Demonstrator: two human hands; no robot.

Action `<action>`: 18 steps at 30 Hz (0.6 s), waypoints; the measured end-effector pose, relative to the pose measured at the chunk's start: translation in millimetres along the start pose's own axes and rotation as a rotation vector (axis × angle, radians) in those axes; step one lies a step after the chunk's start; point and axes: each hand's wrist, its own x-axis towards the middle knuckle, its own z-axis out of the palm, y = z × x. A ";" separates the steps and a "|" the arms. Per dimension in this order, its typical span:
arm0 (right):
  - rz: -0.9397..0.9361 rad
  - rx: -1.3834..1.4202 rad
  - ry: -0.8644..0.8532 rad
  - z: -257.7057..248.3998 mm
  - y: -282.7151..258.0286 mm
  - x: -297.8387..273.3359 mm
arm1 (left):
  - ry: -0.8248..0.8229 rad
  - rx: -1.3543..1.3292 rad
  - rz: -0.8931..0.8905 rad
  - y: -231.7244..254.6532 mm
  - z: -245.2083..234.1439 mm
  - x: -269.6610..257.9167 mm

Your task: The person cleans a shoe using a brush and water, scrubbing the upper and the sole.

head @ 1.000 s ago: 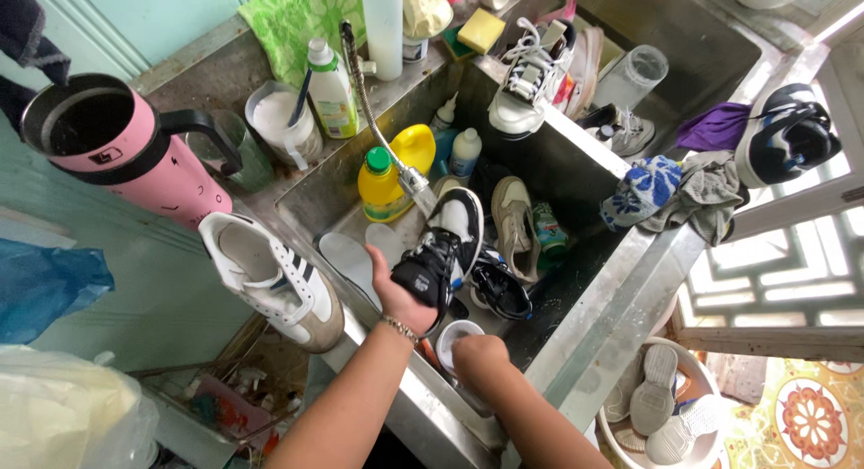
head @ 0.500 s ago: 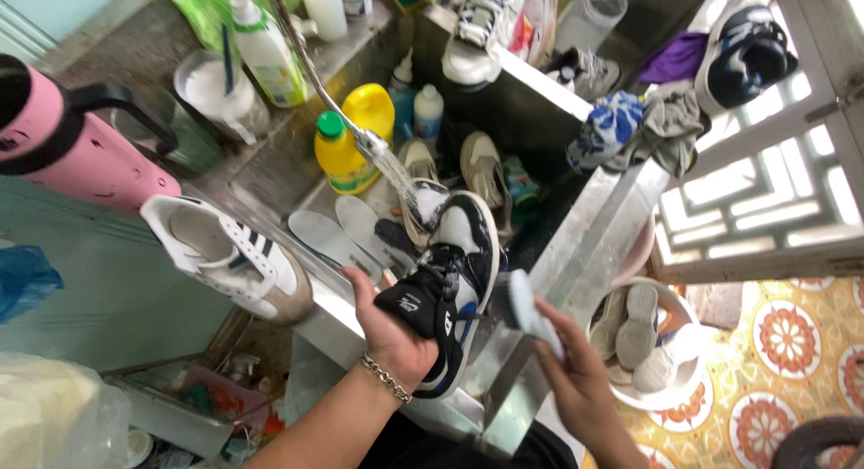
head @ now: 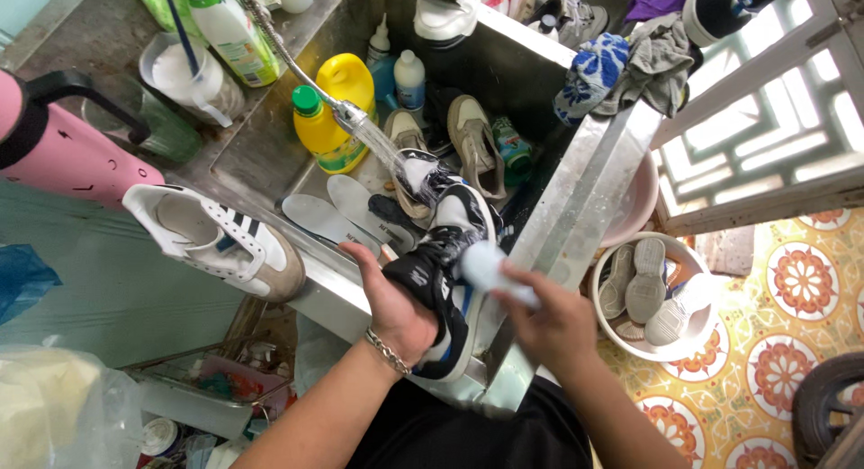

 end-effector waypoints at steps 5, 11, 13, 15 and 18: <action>-0.240 0.191 -0.036 -5.5 -9.7 -7.2 | 0.097 0.089 0.052 0.5 1.4 2.5; -0.204 0.231 0.011 8.6 0.4 -16.6 | -0.033 0.102 0.006 -0.1 -0.9 7.1; -0.089 0.356 -0.109 7.8 2.2 -20.1 | -0.021 0.110 0.062 1.5 3.0 5.3; 0.237 0.139 -0.123 -7.5 14.2 2.7 | -0.037 0.125 -0.009 0.5 6.8 0.7; 0.150 0.053 -0.043 -1.1 5.7 -7.6 | -0.066 0.132 -0.038 -2.2 9.2 -0.8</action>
